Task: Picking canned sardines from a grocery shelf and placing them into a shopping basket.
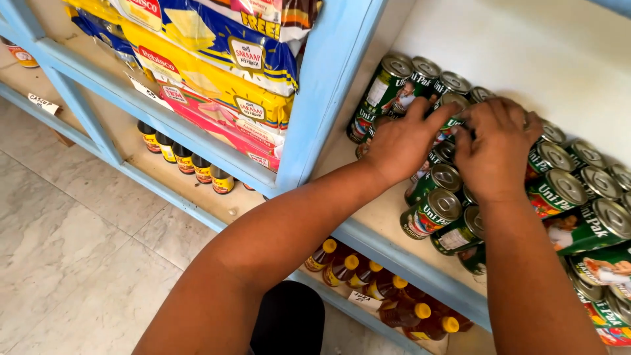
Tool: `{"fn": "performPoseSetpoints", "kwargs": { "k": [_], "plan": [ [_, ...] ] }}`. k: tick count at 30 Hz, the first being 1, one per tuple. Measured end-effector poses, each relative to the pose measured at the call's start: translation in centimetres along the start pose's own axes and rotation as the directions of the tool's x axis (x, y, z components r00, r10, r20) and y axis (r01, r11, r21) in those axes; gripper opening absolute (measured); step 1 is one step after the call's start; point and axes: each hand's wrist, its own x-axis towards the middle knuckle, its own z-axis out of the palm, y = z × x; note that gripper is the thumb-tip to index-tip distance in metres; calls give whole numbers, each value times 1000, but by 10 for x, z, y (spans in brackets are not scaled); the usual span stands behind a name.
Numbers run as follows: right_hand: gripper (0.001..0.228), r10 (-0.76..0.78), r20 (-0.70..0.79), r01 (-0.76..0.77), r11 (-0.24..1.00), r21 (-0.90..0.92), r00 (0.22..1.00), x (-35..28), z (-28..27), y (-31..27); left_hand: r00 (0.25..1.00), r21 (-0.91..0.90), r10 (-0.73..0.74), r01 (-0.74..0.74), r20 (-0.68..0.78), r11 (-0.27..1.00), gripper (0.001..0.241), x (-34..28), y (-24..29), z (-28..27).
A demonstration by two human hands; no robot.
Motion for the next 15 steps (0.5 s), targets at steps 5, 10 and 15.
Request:
{"fn": "performPoseSetpoints", "kwargs": {
  "k": [5, 10, 15],
  "plan": [
    [17, -12, 28, 11, 999, 36, 1000, -4, 7, 20, 996, 33, 26, -24, -87, 999, 55, 1, -6, 15],
    [16, -32, 49, 29, 997, 77, 998, -3, -10, 20, 997, 16, 14, -13, -72, 1000, 52, 3, -3, 20],
    [17, 17, 84, -24, 996, 91, 996, -9, -15, 17, 996, 63, 1, 5, -95, 998, 49, -2, 3, 20]
  ]
}}
